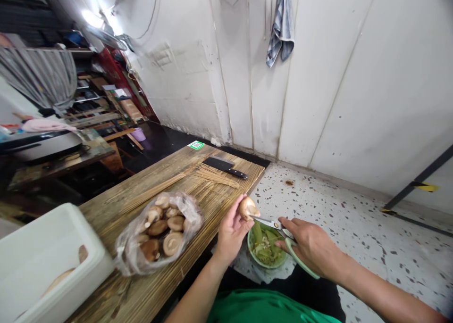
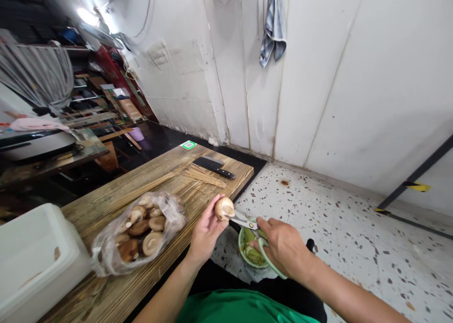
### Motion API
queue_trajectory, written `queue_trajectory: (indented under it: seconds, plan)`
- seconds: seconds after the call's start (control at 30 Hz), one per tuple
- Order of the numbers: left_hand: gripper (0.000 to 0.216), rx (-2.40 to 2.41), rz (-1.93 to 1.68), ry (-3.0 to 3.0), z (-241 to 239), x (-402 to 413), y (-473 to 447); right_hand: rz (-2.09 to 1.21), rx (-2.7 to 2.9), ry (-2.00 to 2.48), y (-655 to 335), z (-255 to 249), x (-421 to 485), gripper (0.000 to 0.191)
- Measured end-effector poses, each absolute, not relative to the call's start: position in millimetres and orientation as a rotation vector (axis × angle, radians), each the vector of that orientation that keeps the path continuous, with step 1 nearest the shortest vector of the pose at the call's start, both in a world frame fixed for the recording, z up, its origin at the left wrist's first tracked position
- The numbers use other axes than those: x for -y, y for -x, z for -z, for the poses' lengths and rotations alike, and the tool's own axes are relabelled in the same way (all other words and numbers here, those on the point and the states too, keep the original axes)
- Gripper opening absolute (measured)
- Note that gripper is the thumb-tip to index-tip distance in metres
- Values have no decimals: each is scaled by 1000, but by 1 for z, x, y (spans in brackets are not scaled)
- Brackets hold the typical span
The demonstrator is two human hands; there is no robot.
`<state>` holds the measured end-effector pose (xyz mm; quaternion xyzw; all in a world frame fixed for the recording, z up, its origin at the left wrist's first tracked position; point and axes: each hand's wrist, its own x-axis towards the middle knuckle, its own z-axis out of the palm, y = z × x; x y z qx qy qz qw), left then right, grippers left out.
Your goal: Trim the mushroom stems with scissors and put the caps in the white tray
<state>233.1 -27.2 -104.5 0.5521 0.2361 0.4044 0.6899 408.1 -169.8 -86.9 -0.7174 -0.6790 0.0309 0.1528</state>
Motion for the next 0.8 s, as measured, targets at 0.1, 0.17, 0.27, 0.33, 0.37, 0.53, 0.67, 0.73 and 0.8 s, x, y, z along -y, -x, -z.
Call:
queue_trajectory:
  seconds: [0.1, 0.17, 0.27, 0.33, 0.37, 0.53, 0.67, 0.73, 0.8]
  plan:
    - [63, -524, -914, -1271, 104, 30, -234, -98, 1965, 2083, -409, 84, 168, 38]
    - [63, -527, -924, -1283, 104, 32, -236, -121, 1955, 2096, -408, 85, 167, 36]
    - [63, -562, -948, -1278, 101, 36, -240, -86, 1955, 2132, -407, 88, 165, 35]
    - [62, -598, -959, -1277, 100, 39, -241, -35, 1978, 2163, -405, 92, 164, 35]
    - [62, -614, -959, -1279, 101, 40, -242, -10, 1992, 2171, -405, 94, 164, 34]
    - [62, -645, -912, -1254, 115, 41, -241, 88, 2103, 2163, -403, 97, 161, 26]
    - [64, -659, -870, -1160, 128, 36, -239, -69, 2149, 2200, -412, 90, 159, 24]
    - [65, -678, -883, -1124, 132, 30, -237, -220, 2059, 2269, -420, 85, 162, 21]
    - [66, -705, -929, -1141, 135, 26, -236, -456, 1866, 2236, -427, 84, 164, 22]
